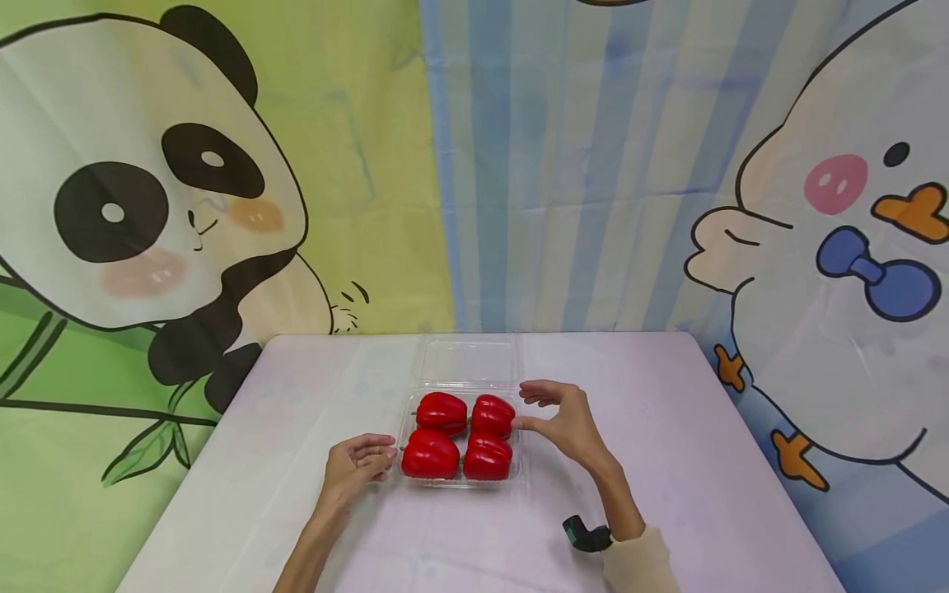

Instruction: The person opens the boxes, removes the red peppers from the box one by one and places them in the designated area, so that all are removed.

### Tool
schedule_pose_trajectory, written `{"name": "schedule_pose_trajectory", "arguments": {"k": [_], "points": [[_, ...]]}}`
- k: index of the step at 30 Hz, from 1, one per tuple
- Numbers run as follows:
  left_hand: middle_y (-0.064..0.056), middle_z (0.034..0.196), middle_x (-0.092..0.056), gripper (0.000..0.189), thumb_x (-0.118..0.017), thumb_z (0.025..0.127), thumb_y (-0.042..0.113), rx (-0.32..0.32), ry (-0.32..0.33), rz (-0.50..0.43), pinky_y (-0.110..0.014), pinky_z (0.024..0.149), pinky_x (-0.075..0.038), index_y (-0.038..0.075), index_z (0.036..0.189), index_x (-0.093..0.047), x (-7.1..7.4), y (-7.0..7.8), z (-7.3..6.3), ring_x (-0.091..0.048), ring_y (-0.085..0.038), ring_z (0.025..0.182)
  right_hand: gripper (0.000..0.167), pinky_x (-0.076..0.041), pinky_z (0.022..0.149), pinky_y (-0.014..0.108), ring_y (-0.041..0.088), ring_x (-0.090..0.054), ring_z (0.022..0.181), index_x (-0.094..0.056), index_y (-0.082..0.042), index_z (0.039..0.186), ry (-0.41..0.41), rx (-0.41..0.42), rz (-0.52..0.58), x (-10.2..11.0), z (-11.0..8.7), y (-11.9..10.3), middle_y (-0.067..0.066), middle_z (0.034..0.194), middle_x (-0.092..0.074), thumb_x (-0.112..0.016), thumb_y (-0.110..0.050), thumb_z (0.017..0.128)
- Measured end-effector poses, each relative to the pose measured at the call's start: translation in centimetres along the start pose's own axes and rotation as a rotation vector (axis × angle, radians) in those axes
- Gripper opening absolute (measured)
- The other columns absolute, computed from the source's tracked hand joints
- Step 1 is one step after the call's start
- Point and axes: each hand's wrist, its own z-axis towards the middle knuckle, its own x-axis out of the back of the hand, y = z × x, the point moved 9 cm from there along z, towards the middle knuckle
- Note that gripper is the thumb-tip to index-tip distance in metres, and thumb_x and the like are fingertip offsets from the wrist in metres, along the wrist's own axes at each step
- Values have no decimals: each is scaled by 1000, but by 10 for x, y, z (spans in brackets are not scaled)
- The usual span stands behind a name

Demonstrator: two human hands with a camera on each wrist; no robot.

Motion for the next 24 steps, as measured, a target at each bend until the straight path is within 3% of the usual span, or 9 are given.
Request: {"name": "schedule_pose_trajectory", "arguments": {"k": [6, 13, 18, 24], "points": [[-17, 100, -80, 27, -82, 93, -1, 2, 0, 3, -23, 60, -60, -9, 118, -75, 2, -2, 1, -74, -15, 74, 63, -62, 100, 60, 35, -78, 111, -76, -10, 134, -13, 1, 21, -7, -5, -4, 13, 125, -81, -101, -18, 77], [-16, 98, -81, 27, -83, 93, -2, 11, -2, -6, -23, 60, -60, -8, 118, -75, 2, -3, 1, -73, -13, 72, 67, -63, 97, 58, 28, -78, 110, -75, -10, 135, -15, -2, 6, -16, -12, -8, 12, 126, -81, -103, -15, 74], [-17, 101, -80, 28, -83, 92, -2, 9, -2, -12, -22, 60, -60, -8, 118, -75, 2, -2, 0, -73, -13, 74, 72, -63, 98, 58, 27, -77, 113, -75, -12, 137, -19, -23, -1, -19, -18, -10, 7, 128, -81, -105, -20, 72], [-17, 101, -80, 29, -84, 92, -1, 0, -12, -17, -23, 60, -60, -9, 118, -75, 1, -4, 0, -74, -15, 73, 74, -63, 94, 54, 28, -76, 111, -76, -8, 135, -17, 24, 12, -24, -24, -12, 8, 126, -82, -106, -26, 70]]}}
